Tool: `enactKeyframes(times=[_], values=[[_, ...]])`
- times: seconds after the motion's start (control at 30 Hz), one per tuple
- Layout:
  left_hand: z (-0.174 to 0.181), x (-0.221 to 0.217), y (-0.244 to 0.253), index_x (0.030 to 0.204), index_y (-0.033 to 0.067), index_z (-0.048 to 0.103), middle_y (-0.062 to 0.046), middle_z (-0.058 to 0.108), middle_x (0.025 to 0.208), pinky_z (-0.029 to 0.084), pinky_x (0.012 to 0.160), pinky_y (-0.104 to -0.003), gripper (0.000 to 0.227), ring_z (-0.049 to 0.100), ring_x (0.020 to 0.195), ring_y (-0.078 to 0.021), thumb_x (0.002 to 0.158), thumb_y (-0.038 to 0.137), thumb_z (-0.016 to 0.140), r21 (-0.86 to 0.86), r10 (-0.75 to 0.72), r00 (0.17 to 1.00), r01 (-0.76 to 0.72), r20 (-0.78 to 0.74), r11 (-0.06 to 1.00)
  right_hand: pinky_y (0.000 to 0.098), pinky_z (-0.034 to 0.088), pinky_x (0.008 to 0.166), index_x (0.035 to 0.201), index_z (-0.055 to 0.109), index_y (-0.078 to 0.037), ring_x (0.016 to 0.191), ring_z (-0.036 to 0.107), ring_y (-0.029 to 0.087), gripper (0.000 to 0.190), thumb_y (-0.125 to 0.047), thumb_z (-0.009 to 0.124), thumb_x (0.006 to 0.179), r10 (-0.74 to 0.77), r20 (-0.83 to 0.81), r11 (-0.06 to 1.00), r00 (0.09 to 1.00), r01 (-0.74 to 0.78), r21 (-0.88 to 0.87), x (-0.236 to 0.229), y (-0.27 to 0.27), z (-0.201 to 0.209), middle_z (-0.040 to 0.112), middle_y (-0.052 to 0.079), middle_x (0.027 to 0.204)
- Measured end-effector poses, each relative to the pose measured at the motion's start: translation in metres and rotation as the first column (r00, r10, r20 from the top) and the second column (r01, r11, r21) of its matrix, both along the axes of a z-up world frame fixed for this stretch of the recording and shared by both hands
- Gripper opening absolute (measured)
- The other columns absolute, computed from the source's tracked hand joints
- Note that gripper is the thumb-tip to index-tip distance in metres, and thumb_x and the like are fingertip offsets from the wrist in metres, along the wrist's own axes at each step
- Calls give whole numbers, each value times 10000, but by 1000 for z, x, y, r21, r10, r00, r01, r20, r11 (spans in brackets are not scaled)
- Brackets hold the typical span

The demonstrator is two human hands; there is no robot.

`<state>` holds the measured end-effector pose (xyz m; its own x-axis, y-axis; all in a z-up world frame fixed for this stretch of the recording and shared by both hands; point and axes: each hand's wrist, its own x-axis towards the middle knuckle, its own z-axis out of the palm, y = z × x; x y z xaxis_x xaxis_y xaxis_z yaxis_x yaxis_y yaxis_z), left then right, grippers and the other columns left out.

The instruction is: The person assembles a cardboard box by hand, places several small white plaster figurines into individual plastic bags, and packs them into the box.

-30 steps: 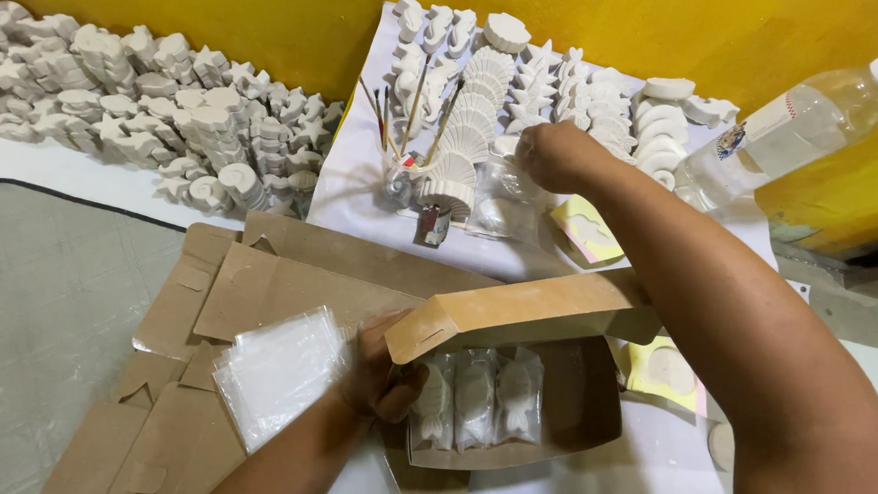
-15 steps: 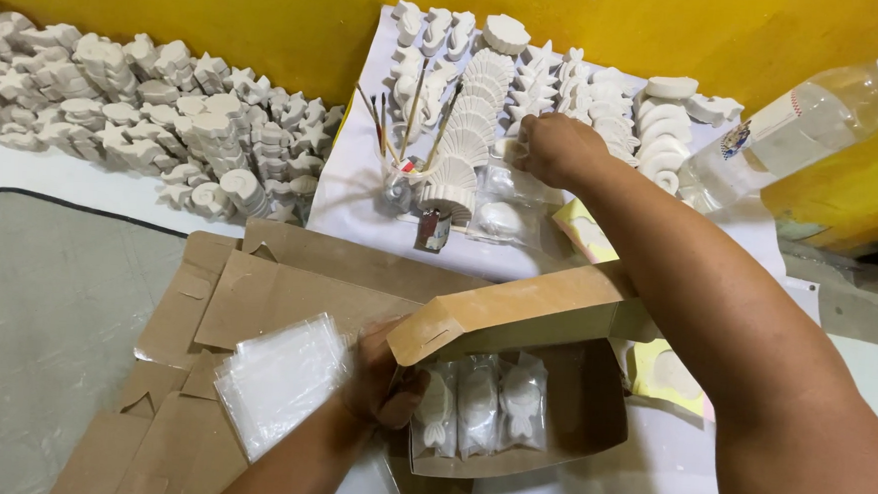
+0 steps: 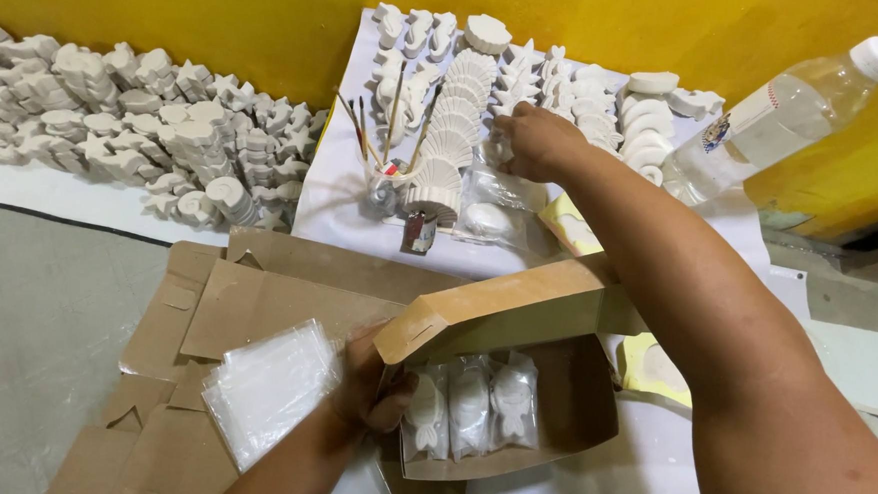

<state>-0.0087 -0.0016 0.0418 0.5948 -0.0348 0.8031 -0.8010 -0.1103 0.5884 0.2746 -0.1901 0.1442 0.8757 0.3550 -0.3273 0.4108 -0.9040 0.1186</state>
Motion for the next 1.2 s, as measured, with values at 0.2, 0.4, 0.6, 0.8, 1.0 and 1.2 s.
enactKeyframes(times=[0.2,0.4,0.6,0.8,1.0,1.2], values=[[-2,-1,1,704,104,375,-32,333,618,269,497,-367,178,283,511,-213,812,233,431,41,26,1000,-26,-9,999,462,553,717,1483,515,-221,1107,626,332,662,-320,750,872,53,-1,999,999,-53,-7,-7,4,12,592,73,1303],[2,-1,-1,679,112,381,-29,333,607,277,496,-369,120,281,502,-230,749,192,439,8,13,1000,-13,-2,1000,441,564,719,1329,578,-197,1112,630,278,469,-305,727,898,102,-12,993,995,-103,-55,-10,6,18,659,17,1252],[-5,-2,0,688,114,386,-24,337,598,267,498,-377,90,284,498,-229,698,183,442,37,43,999,-43,-5,998,479,558,833,1531,482,-233,1218,560,320,668,-349,723,919,109,-14,990,994,-110,-84,-5,3,8,523,87,1378],[-1,-3,0,706,105,445,-35,388,624,331,508,-367,345,364,505,-235,928,364,397,41,36,999,-36,-19,999,481,551,837,1421,533,-256,1243,536,296,536,-232,706,915,52,-44,997,998,-54,-47,-19,13,26,543,66,1391],[0,-2,-1,693,107,421,-27,372,610,306,495,-356,70,316,496,-225,712,171,441,9,4,1000,-4,-23,1000,475,548,748,1432,489,-226,1000,630,316,610,-340,725,882,14,-17,997,1000,-15,-69,-11,8,15,561,161,1210],[-1,-3,0,704,105,450,-30,374,622,308,496,-357,249,327,505,-223,852,305,432,16,20,999,-20,-29,1000,466,512,902,1456,531,-195,1213,500,310,592,-341,698,907,148,-21,982,989,-150,-115,7,-2,-2,645,85,1306]])
